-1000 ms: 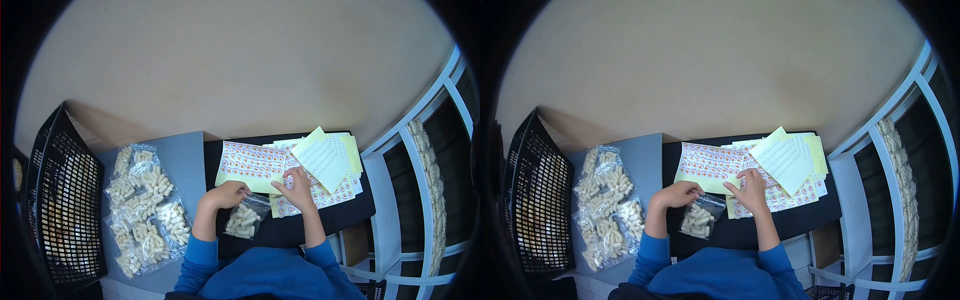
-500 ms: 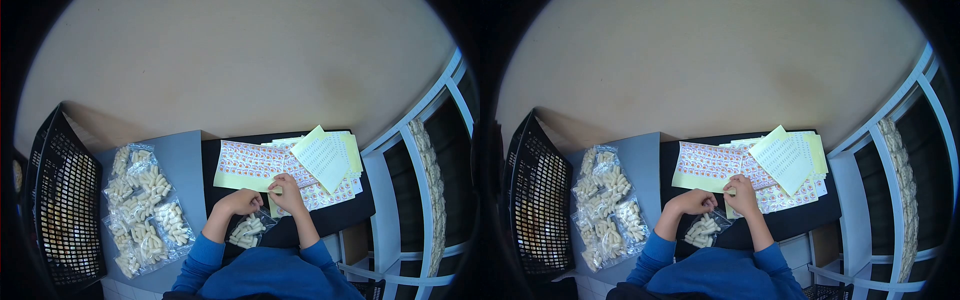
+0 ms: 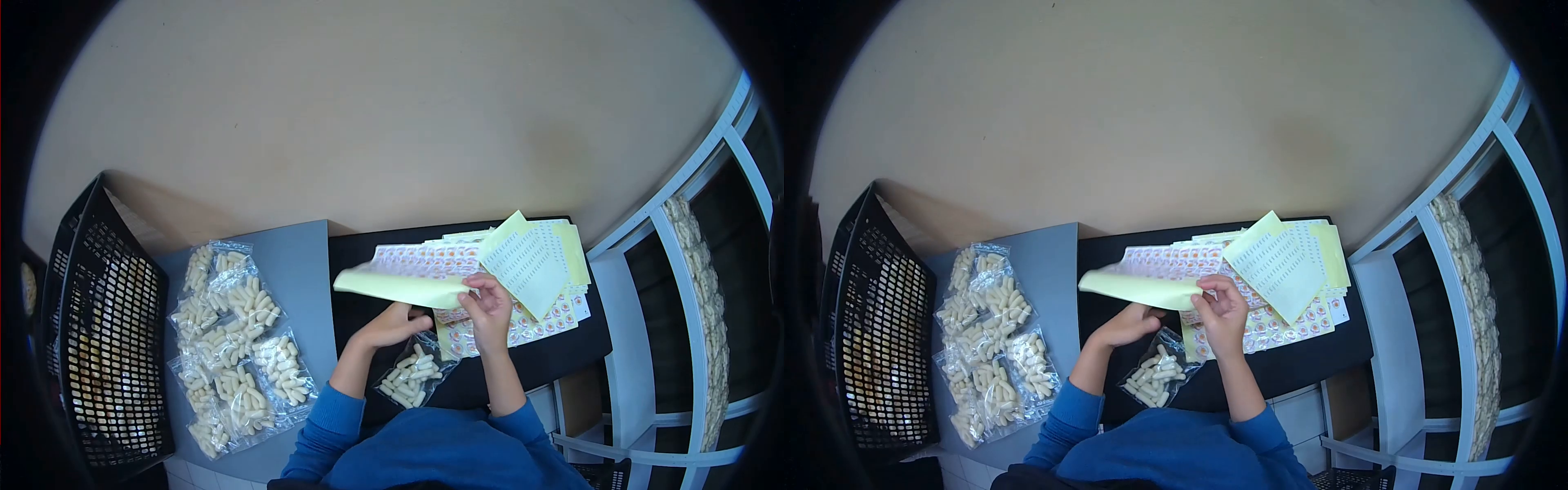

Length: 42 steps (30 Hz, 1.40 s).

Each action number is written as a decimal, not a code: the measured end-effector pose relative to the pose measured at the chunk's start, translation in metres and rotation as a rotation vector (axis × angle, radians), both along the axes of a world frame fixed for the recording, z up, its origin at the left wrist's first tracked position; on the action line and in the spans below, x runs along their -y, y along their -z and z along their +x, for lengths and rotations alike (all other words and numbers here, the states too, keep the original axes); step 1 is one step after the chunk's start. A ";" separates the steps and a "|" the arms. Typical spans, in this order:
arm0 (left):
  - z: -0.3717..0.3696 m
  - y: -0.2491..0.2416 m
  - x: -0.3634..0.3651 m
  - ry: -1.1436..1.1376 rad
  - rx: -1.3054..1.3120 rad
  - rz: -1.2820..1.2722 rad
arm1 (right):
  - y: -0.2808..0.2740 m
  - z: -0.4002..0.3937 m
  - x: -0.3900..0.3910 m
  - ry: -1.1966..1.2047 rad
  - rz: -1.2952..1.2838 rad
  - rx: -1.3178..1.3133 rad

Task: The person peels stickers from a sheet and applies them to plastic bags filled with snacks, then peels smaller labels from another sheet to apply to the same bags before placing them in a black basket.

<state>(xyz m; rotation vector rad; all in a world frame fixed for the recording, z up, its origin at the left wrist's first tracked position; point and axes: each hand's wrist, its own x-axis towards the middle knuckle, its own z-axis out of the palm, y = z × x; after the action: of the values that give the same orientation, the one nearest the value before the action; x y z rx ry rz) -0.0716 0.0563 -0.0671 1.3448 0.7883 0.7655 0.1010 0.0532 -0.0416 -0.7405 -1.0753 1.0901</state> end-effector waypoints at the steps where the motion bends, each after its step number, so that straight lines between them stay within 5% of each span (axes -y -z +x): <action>1: 0.008 0.006 -0.001 -0.059 0.374 0.048 | -0.010 0.001 0.005 0.006 0.042 0.029; 2: 0.013 0.009 0.000 -0.061 0.375 0.051 | -0.016 0.003 0.010 0.005 0.044 0.030; 4: 0.023 -0.022 0.009 -0.345 0.808 -0.258 | -0.025 0.008 0.020 -0.026 0.113 0.091; 9: 0.033 -0.061 0.020 -0.428 0.752 -0.294 | -0.047 0.011 0.035 0.059 0.159 0.217; 11: 0.031 -0.073 0.026 -0.414 0.705 -0.247 | -0.057 0.013 0.037 0.326 0.384 0.487; 14: 0.028 -0.086 0.034 -0.402 0.636 -0.193 | -0.071 0.018 0.039 0.385 0.494 0.707; 18: 0.026 -0.090 0.040 -0.409 0.621 -0.112 | -0.095 0.005 0.036 0.418 0.553 0.738; 21: 0.024 -0.090 0.042 -0.420 0.722 -0.063 | -0.107 -0.004 0.034 0.417 0.398 0.483; 26: 0.023 -0.093 0.043 -0.480 0.756 -0.050 | -0.108 -0.002 0.027 0.363 0.607 0.811; 30: 0.024 -0.099 0.046 -0.580 0.785 -0.079 | -0.110 -0.012 0.028 0.329 0.479 0.708; 42: 0.040 -0.105 0.046 -0.809 0.694 -0.003 | -0.115 -0.027 0.022 0.427 0.603 0.943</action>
<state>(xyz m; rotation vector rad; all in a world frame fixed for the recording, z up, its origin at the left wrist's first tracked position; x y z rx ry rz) -0.0319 0.0105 0.0380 0.6245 0.7433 1.7435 0.0735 0.0309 0.0738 -0.9396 -1.8101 -0.0356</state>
